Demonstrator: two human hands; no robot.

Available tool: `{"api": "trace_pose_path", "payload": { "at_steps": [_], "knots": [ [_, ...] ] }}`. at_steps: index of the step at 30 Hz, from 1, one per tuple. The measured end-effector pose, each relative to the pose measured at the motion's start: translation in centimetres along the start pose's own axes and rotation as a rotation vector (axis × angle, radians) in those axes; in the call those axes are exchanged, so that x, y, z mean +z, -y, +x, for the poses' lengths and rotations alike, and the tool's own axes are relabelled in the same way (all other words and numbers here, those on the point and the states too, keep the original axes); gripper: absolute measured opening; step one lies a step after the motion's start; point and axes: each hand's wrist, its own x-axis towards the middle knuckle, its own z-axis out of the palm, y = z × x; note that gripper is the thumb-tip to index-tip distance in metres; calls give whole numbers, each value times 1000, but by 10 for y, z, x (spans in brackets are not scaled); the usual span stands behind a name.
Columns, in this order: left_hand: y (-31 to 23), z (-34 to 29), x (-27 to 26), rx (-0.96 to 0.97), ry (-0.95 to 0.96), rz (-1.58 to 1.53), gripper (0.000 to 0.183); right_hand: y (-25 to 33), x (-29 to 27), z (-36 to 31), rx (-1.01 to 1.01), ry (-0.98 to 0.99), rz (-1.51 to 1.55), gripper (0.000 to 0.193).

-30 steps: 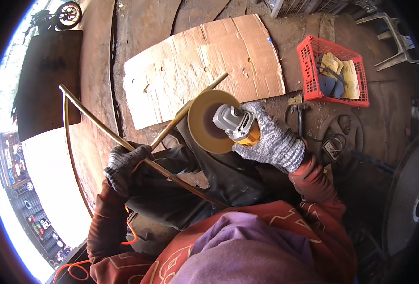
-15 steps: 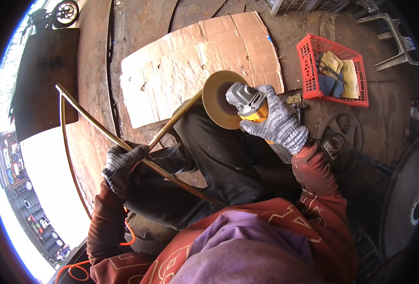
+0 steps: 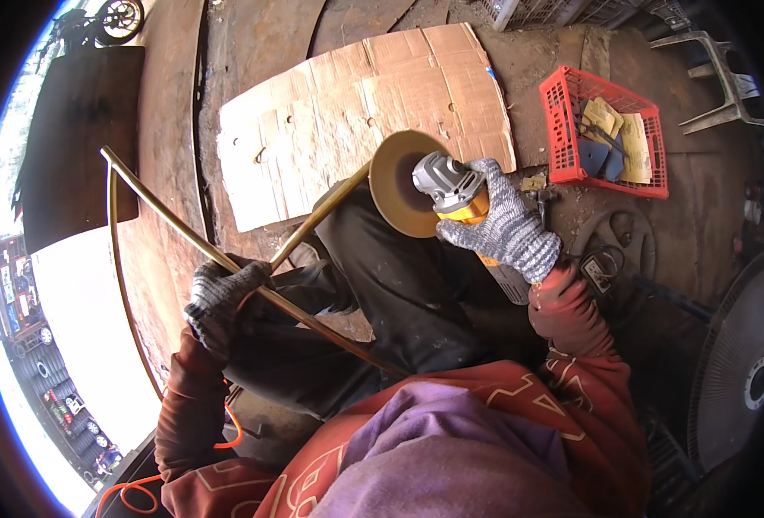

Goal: The person uses a handheld angle grinder to sand and smooth the surface of several thin metal rods while wearing gloves.

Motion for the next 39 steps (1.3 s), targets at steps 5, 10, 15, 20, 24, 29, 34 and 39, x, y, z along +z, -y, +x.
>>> {"api": "trace_pose_path", "payload": {
  "at_steps": [5, 10, 15, 20, 24, 29, 34, 39],
  "knots": [
    [-3, -2, -2, -2, -21, 24, 29, 11, 12, -8, 21, 89, -3, 83],
    [6, 13, -3, 8, -12, 42, 27, 26, 26, -14, -61, 100, 86, 84],
    [3, 5, -6, -6, -49, 26, 27, 17, 10, -4, 2, 42, 83, 81],
    [7, 7, -10, 11, -9, 26, 26, 29, 8, -3, 57, 115, -4, 82],
    [14, 18, -7, 60, -20, -4, 25, 36, 24, -13, -42, 157, 81, 81],
    [8, 8, -9, 26, -1, 19, 26, 25, 9, -5, 44, 78, 30, 83],
    [8, 10, -8, -2, 1, 25, 26, 6, 1, 2, 53, -3, -9, 82],
    [7, 10, -9, 11, -6, 21, 26, 37, 13, -7, 21, 169, -10, 82]
  ]
}}
